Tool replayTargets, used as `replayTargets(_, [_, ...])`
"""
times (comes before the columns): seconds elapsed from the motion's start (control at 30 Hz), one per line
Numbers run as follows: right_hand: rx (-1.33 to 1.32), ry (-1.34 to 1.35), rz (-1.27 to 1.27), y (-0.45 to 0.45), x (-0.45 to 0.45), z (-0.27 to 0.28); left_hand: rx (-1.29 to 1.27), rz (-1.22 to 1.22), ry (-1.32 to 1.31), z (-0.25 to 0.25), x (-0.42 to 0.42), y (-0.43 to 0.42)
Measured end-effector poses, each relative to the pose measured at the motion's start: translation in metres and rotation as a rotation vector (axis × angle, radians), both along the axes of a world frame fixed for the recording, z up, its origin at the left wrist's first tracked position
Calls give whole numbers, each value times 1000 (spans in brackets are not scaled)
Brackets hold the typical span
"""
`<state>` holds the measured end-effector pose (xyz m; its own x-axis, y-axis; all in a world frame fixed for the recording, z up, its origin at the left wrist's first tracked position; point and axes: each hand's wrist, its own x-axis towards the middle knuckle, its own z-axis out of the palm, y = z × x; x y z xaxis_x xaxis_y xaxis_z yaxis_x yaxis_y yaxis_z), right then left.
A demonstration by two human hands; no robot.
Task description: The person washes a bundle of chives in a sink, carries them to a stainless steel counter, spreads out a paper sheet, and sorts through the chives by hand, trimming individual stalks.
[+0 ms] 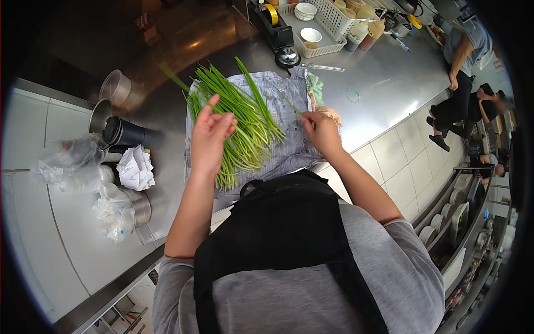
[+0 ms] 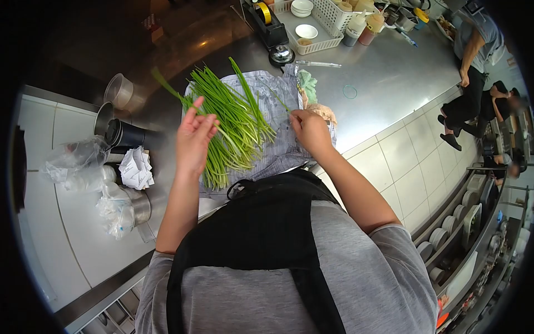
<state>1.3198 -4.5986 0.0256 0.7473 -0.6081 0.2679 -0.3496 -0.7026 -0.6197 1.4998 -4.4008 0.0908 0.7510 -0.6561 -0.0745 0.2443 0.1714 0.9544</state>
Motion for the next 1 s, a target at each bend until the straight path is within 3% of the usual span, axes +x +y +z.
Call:
replayTargets(0.1, [-184, 139, -43, -4, 3, -1, 98, -56, -7, 1, -14, -7])
replayTargets(0.23, [-207, 25, 19, -8, 2, 10, 100, -86, 10, 2, -19, -13])
replayTargets(0.3, [797, -92, 127, 2, 3, 14, 93, -89, 20, 5, -20, -16])
replayTargets(0.33, [798, -93, 123, 9, 2, 19, 95, -93, 21, 4, -20, -17])
replayTargets(0.4, [1051, -60, 317, 33, 5, 46, 49, -85, 45, 3, -20, -20])
replayTargets(0.5, [1121, -138, 331, 55, 15, 54, 56, -112, 23, 3, -23, -23])
replayTargets(0.73, [838, -37, 290, 53, 31, 49, 66, -130, -22, 2, -34, -26])
replayTargets(0.8, [900, -37, 314, 53, 31, 36, -13, 20, 124, 4, -33, -27])
replayTargets(0.87, [959, -36, 344, 53, 28, 33, -25, 4, 110, 0, -30, -26])
replayTargets(0.93, [1692, -206, 159, 53, 26, 36, -38, -10, 93, -3, -29, -25])
replayTargets(1.0, [1782, -311, 75, 47, 26, 33, -106, -24, 88, -5, -32, -27])
